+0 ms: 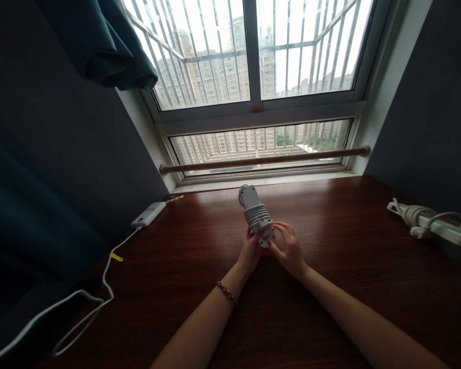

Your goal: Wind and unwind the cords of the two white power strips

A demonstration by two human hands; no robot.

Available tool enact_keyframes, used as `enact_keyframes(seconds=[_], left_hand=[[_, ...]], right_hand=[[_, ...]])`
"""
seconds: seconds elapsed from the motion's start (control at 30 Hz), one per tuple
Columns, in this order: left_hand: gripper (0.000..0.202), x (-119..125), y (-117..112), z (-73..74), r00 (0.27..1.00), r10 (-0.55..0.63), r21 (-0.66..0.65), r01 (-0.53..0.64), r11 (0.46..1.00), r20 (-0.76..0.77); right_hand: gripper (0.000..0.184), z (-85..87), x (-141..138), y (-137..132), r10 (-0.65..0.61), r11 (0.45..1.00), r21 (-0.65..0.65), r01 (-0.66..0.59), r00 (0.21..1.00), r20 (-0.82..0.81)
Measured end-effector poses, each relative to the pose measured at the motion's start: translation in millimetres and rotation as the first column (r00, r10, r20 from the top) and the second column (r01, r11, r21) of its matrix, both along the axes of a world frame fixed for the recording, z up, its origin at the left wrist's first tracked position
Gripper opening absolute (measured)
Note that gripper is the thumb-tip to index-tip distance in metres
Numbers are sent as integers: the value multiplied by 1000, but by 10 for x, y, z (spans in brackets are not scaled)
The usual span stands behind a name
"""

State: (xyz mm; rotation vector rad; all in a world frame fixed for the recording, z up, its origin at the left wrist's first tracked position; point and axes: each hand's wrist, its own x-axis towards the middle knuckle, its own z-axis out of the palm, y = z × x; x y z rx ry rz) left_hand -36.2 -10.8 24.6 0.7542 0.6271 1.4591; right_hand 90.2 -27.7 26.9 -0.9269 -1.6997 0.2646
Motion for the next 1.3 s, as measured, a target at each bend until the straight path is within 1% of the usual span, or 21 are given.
enact_keyframes(seconds=[0.07, 0.13, 0.23, 0.3, 0.4, 0.5, 0.57, 0.63, 0.7, 0.73, 0.77, 0.8, 0.87, 0.9, 0.93, 1.0, 1.07, 1.1, 1.13, 1.23, 1.3], left_hand=[[39, 11, -22, -4, 999, -1, 52, 4, 999, -48], [43, 33, -46, -18, 991, 20, 123, -4, 992, -131], [44, 55, -62, -43, 960, 86, 237, -21, 971, -268], [44, 61, -63, -56, 947, 95, 245, -18, 969, -307], [44, 73, -69, -67, 968, 35, 155, 4, 988, -247], [36, 92, -81, -60, 996, -18, 42, 21, 999, -84], [32, 93, -85, -39, 999, -53, -27, 53, 998, 3], [30, 72, -81, -5, 993, -103, -67, 106, 992, 50], [31, 25, -69, 39, 981, -171, -72, 178, 981, 93], [32, -9, -62, 63, 969, -216, -67, 225, 972, 124], [33, -49, -54, 87, 951, -266, -61, 278, 959, 156], [35, -94, -47, 110, 931, -316, -53, 331, 942, 184], [38, -194, -38, 154, 891, -405, -39, 421, 906, 206], [38, -244, -36, 176, 877, -442, -31, 455, 890, 190], [39, -289, -37, 202, 862, -482, -22, 491, 871, 156], [41, -359, -42, 270, 823, -565, 7, 566, 825, 56], [40, -400, -36, 378, 775, -630, 41, 632, 774, -51], [40, -413, -22, 450, 754, -650, 58, 656, 752, -96], [39, -427, 1, 536, 742, -657, 75, 669, 740, -133], [42, -497, 118, 864, 742, -633, 117, 664, 738, -221], [50, -575, 197, 1113, 733, -612, 123, 665, 736, -296]], right_hand=[[45, -2, -25, -11, -20, 1000, 8, 21, 999, -45], [50, -17, -37, -16, -27, 1000, -1, 27, 997, -66], [44, -48, -31, -18, -66, 997, -51, 62, 995, -81], [37, -66, -19, -16, -94, 994, -69, 88, 992, -87], [31, -84, -5, -6, -91, 995, -49, 88, 993, -78], [32, -95, 5, 0, -57, 998, -20, 56, 996, -63], [33, -94, 13, -3, -10, 1000, -10, 9, 998, -64], [35, -77, 26, -4, 35, 999, -27, -38, 994, -105], [36, -42, 46, 13, 44, 995, -80, -63, 974, -223], [34, -21, 60, 34, 33, 991, -110, -72, 947, -321], [31, -2, 77, 63, 19, 987, -138, -88, 898, -439], [28, 14, 99, 101, 3, 980, -164, -116, 828, -561], [26, 28, 160, 193, -33, 952, -219, -212, 643, -765], [26, 27, 200, 240, -59, 927, -252, -280, 553, -831], [27, 27, 246, 285, -87, 889, -283, -359, 475, -876], [27, 51, 348, 368, -131, 793, -318, -519, 364, -922], [28, 151, 447, 451, -135, 708, -304, -637, 301, -944], [28, 241, 490, 498, -118, 681, -289, -673, 288, -950], [27, 358, 526, 551, -92, 665, -275, -695, 289, -953], [20, 822, 582, 728, 26, 667, -231, -709, 331, -943], [18, 1134, 582, 825, 89, 683, -218, -697, 376, -922]])
